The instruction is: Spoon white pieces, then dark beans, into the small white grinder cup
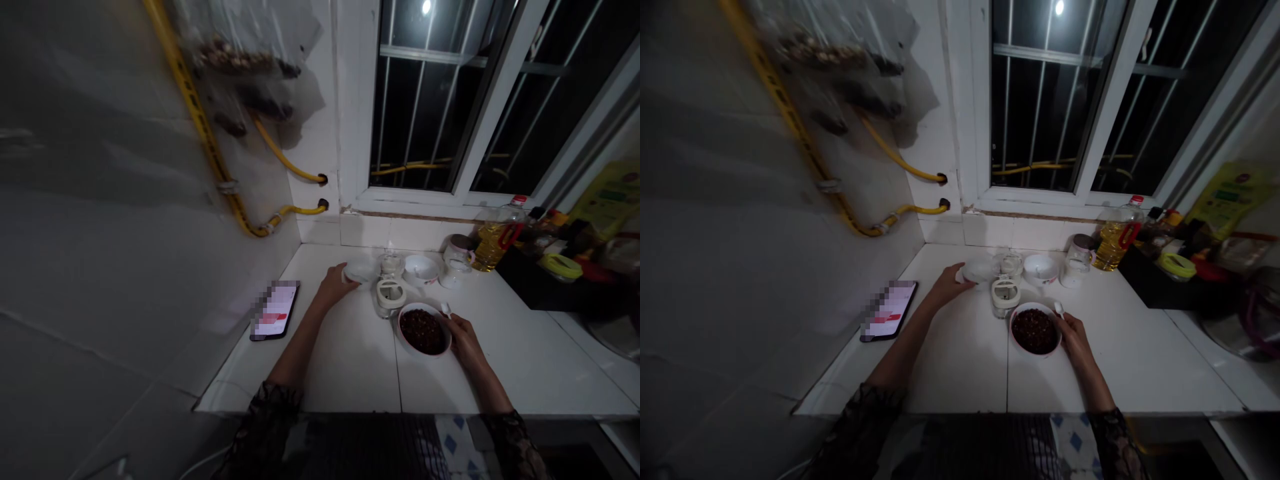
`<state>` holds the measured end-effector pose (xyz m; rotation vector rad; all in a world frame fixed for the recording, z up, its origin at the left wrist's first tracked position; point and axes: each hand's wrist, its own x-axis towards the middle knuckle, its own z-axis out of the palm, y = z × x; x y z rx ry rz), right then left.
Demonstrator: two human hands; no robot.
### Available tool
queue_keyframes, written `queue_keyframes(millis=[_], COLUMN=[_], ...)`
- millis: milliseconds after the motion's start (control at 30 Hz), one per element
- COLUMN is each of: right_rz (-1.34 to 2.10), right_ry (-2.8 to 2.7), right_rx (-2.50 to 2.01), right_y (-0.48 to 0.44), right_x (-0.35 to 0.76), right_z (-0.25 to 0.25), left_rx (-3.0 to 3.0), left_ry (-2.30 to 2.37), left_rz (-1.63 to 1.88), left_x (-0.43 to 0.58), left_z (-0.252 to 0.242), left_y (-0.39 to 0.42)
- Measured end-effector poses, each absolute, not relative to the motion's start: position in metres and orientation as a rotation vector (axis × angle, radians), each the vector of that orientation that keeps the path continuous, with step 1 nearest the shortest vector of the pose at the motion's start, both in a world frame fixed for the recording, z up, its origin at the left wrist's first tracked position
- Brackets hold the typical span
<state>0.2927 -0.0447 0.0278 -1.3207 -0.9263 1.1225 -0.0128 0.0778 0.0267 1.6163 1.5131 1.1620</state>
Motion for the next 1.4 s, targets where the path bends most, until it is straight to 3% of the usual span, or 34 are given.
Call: queue_keyframes(millis=[600,867,1200,1400], right_rz=[1.069,1.129,1.122,1.125], right_ry=[-0.928,-0.885,-0.888,-0.913], right_rx=[-1.335,-1.349,-1.348,-1.354], right_y=[-0.04,-0.042,-0.043,-0.043], right_x=[0.284,0.289,0.288,0.287], right_z=[0.025,0.022,0.024,0.024], left_rx=[1.639,1.669,1.836,1.921], left_ry=[1.534,1.573,1.11,1.135], left_rz=[1.167,1.12,0.947,0.975], left_x=[-0.002,-0.012,0.018,0.04], left_z=[-0.001,0.01,0.013,0.004], left_y=[0.096,0.076,0.047,0.049])
